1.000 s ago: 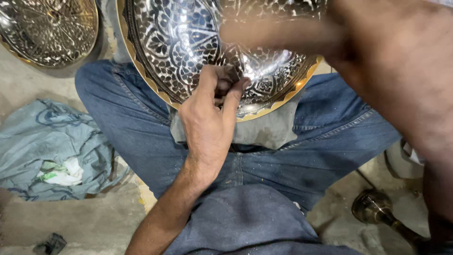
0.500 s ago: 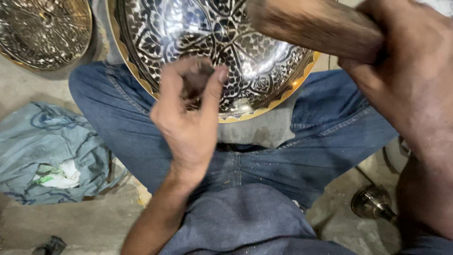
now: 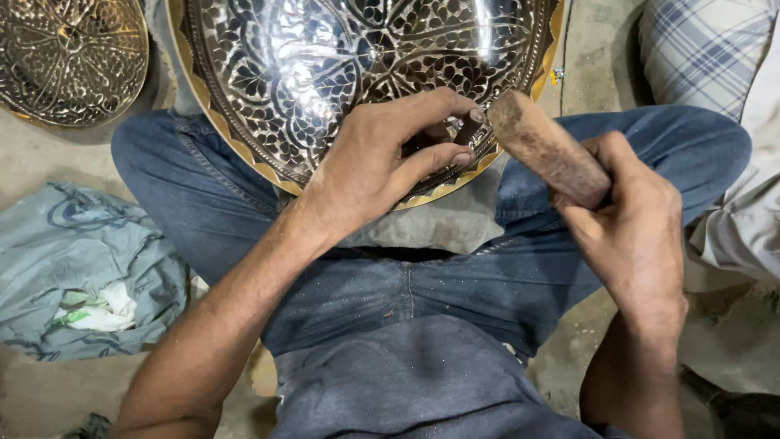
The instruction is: The person is engraving a decorative pattern on a large metal plate using a chisel and a wooden mallet. They hold the plate steady with one hand while striking the chisel with the mallet to create intricate designs.
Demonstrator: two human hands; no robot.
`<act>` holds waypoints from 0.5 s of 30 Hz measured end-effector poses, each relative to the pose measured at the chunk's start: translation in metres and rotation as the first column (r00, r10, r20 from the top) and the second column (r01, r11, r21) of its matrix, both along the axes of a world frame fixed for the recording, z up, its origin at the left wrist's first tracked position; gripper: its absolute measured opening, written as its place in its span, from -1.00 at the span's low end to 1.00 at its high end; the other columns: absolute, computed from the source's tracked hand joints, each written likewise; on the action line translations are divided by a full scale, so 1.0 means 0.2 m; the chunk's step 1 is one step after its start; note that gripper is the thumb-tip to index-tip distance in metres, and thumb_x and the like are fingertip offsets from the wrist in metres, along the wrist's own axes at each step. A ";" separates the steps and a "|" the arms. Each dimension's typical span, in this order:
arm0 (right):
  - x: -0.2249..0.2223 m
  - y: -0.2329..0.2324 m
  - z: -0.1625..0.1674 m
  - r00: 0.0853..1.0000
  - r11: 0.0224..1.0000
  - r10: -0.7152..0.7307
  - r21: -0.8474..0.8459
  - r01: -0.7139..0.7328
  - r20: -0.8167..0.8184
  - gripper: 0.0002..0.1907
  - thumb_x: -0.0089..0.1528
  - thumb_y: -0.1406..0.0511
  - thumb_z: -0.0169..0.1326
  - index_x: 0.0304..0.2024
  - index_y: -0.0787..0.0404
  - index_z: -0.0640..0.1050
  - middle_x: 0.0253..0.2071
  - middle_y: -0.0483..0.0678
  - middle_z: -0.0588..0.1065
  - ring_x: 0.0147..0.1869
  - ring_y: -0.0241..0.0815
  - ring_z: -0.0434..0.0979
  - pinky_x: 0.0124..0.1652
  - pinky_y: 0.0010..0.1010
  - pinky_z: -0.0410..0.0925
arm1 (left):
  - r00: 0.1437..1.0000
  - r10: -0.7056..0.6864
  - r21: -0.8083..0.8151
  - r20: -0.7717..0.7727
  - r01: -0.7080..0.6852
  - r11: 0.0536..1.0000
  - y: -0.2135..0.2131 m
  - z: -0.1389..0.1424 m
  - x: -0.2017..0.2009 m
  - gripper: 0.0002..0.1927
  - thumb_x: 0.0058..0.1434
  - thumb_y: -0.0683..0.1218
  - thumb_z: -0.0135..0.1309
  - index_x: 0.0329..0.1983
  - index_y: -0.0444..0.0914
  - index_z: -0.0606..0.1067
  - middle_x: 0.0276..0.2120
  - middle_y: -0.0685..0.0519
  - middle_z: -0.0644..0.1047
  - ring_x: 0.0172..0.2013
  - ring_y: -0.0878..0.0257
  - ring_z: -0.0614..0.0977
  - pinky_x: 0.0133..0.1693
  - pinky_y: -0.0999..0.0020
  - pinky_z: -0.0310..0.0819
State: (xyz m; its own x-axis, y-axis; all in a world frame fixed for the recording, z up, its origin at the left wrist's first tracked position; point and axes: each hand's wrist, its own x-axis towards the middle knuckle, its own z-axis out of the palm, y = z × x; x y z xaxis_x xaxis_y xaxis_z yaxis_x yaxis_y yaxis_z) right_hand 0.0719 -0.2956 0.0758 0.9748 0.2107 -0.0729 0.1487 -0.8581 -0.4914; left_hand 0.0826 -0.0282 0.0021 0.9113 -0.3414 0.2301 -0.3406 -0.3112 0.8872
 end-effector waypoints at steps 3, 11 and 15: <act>0.01 0.01 0.00 0.999 1.000 0.015 -0.010 -0.014 0.045 -0.67 0.18 0.43 0.29 -0.03 0.31 0.50 -0.29 0.16 0.51 -0.28 0.04 0.57 -0.26 -0.24 0.38 | 0.999 0.006 -0.003 0.033 -0.006 1.000 -0.01 0.01 -0.01 -0.62 0.42 -0.01 0.15 0.25 -0.21 0.48 0.07 0.00 0.64 -0.02 0.21 0.75 0.06 0.31 0.69; 0.01 0.07 0.08 0.983 0.997 0.062 -0.065 -0.051 0.173 -0.65 0.13 0.46 0.28 -0.03 0.31 0.54 -0.24 0.18 0.55 -0.21 0.12 0.60 -0.24 -0.17 0.40 | 0.998 0.041 0.052 0.051 -0.043 0.998 -0.03 0.04 -0.02 -0.62 0.40 0.00 0.17 0.20 -0.27 0.51 0.00 -0.04 0.65 -0.07 0.16 0.74 -0.02 0.28 0.68; 0.00 0.07 0.10 0.970 0.985 0.101 -0.162 -0.065 0.220 -0.67 0.12 0.47 0.29 -0.06 0.32 0.56 -0.20 0.16 0.59 -0.18 0.14 0.62 -0.21 -0.17 0.42 | 0.995 0.025 0.061 0.092 -0.030 0.998 -0.02 0.04 0.00 -0.61 0.42 0.02 0.15 0.20 -0.29 0.52 0.02 -0.06 0.64 -0.07 0.14 0.74 0.00 0.25 0.67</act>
